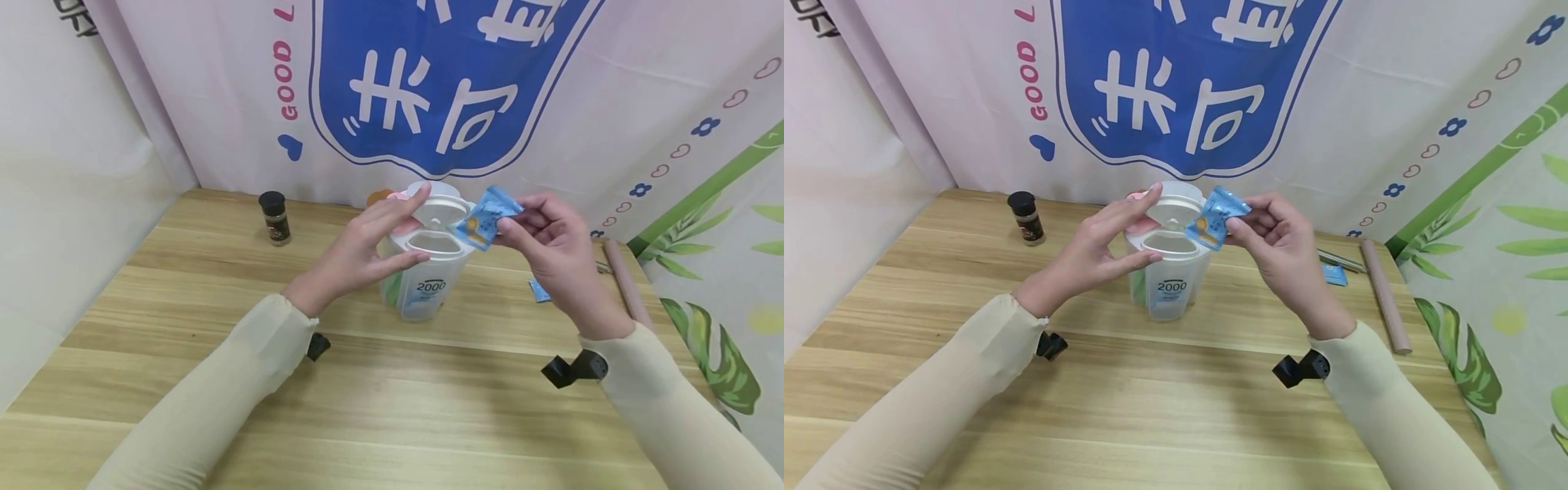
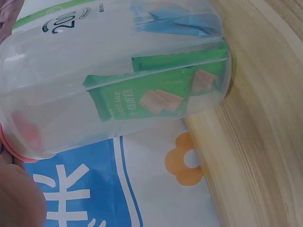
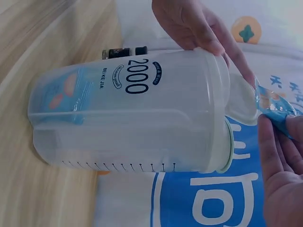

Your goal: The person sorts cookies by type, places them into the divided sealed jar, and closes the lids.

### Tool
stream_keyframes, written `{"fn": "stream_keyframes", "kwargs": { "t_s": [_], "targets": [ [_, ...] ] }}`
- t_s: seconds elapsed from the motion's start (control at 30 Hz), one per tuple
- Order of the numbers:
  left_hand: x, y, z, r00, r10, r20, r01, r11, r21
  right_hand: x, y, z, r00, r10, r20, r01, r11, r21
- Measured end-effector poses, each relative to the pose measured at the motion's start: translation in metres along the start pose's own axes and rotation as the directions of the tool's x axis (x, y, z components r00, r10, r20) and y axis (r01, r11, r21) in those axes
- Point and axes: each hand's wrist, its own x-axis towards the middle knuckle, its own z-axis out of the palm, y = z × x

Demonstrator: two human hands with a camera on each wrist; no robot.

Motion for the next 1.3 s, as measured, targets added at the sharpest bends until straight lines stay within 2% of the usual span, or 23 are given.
{"fn": "stream_keyframes", "kwargs": {
  "t_s": [0.23, 0.37, 0.6, 0.8, 1.17, 1.3],
  "targets": [
    [0.000, 0.000, 0.001, 1.000, 0.009, -0.006, -0.009, 1.000, -0.005, 0.004, 0.005, 0.013, 0.994, -0.107, 0.015, 0.108, 0.987, -0.123],
    [0.000, 0.000, 0.001, 1.000, 0.010, -0.006, -0.010, 1.000, -0.007, 0.003, 0.007, 0.019, 0.987, -0.159, 0.036, 0.163, 0.966, -0.201],
    [0.000, 0.001, 0.000, 1.000, 0.004, -0.002, -0.004, 1.000, -0.010, 0.003, 0.010, 0.026, 0.969, -0.224, 0.101, 0.244, 0.914, -0.324],
    [0.000, 0.000, 0.001, 1.000, 0.018, -0.007, -0.018, 1.000, -0.012, 0.002, 0.012, 0.030, 0.954, -0.232, 0.191, 0.295, 0.849, -0.439],
    [0.001, 0.000, 0.001, 1.000, 0.013, -0.001, -0.013, 1.000, -0.011, 0.001, 0.017, 0.029, 0.922, -0.271, 0.277, 0.383, 0.750, -0.540],
    [0.000, -0.001, 0.002, 1.000, 0.014, -0.004, -0.014, 1.000, -0.011, 0.001, 0.018, 0.028, 0.912, -0.276, 0.303, 0.404, 0.732, -0.549]
  ]
}}
